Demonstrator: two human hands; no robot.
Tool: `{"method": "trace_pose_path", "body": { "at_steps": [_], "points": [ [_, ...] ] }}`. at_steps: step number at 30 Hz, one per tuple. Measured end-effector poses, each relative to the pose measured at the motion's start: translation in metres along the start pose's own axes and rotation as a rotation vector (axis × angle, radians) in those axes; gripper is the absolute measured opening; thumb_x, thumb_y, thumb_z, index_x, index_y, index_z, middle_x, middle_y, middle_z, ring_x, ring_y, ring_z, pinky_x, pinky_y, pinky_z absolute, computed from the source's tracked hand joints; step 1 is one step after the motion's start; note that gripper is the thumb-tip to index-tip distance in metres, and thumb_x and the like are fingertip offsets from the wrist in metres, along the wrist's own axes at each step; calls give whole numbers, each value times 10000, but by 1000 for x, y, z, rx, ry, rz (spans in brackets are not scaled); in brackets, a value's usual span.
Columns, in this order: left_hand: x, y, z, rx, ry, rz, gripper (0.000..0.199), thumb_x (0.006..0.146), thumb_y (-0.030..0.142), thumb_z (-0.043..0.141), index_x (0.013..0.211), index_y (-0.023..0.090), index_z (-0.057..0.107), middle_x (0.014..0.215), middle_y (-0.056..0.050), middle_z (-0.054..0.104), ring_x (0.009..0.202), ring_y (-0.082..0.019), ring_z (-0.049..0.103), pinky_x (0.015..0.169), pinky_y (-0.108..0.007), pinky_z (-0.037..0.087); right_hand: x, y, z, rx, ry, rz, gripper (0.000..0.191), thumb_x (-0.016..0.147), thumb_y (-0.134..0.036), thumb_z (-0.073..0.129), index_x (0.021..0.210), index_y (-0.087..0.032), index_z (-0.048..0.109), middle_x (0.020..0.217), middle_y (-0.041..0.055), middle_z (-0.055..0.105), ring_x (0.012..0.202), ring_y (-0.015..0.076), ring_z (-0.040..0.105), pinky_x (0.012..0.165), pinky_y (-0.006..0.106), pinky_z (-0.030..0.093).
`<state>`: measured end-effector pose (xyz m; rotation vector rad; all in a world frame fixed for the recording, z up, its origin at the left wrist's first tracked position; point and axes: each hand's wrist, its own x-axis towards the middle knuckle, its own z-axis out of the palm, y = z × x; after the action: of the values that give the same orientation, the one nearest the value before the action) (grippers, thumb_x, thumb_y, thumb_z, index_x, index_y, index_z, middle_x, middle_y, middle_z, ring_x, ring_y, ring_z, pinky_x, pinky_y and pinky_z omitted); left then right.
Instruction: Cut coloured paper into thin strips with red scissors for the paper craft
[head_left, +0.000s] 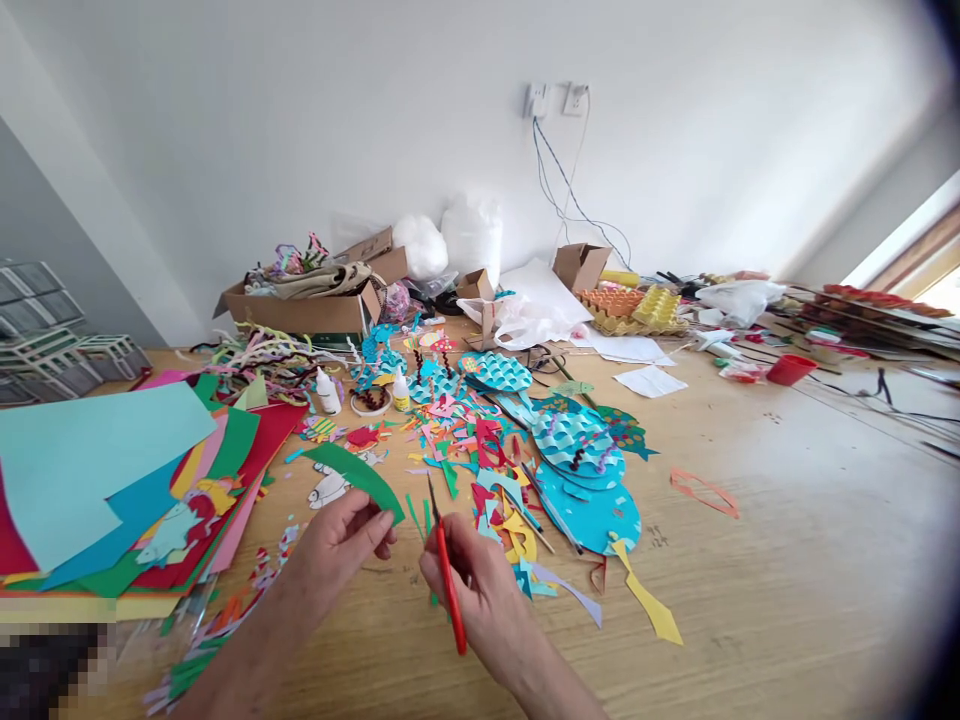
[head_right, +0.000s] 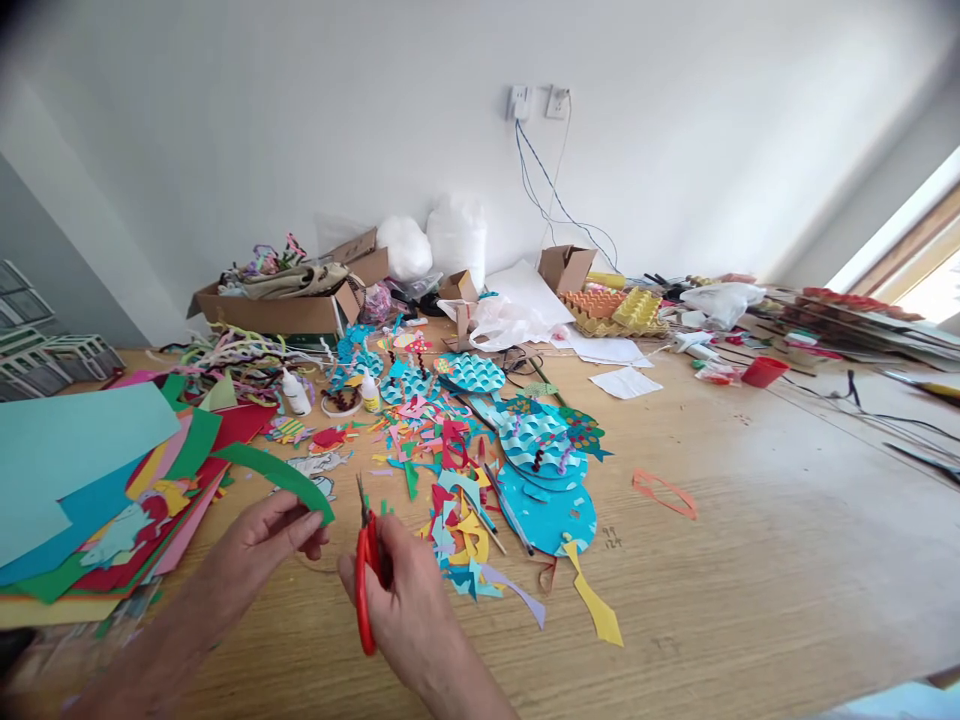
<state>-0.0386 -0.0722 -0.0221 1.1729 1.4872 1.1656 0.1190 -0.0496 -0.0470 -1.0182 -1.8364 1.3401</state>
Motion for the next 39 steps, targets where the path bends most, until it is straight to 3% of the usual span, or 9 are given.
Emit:
{"method": "trace_pose_path", "body": {
  "at_steps": [8,22,39],
  "points": [
    [2,1,5,-212,-18,-83,96,699,247,574,713,154,598,640,-7,644,614,-145,600,588,-273,508,-17,11,4,-209,-78,35,191,815,-219,396,627,-187,396,554,-54,383,511,88,329,464,203,225],
    [4,-7,4,-238,-86,-90,126,721,248,587,798,159,632,706,-8,664,635,-144,601,609,-285,514,-10,7,9,-242,-95,23,228,831,-236,379,609,-183,394,546,-52,380,511,89,319,461,200,223],
    [2,-7,7,-230,-113,-124,95,700,242,597,662,155,606,610,4,635,610,-144,601,582,-261,505,-12,18,14,-129,-52,-11,266,813,-238,384,558,-189,327,520,-63,285,497,84,251,435,203,191]
  ]
}}
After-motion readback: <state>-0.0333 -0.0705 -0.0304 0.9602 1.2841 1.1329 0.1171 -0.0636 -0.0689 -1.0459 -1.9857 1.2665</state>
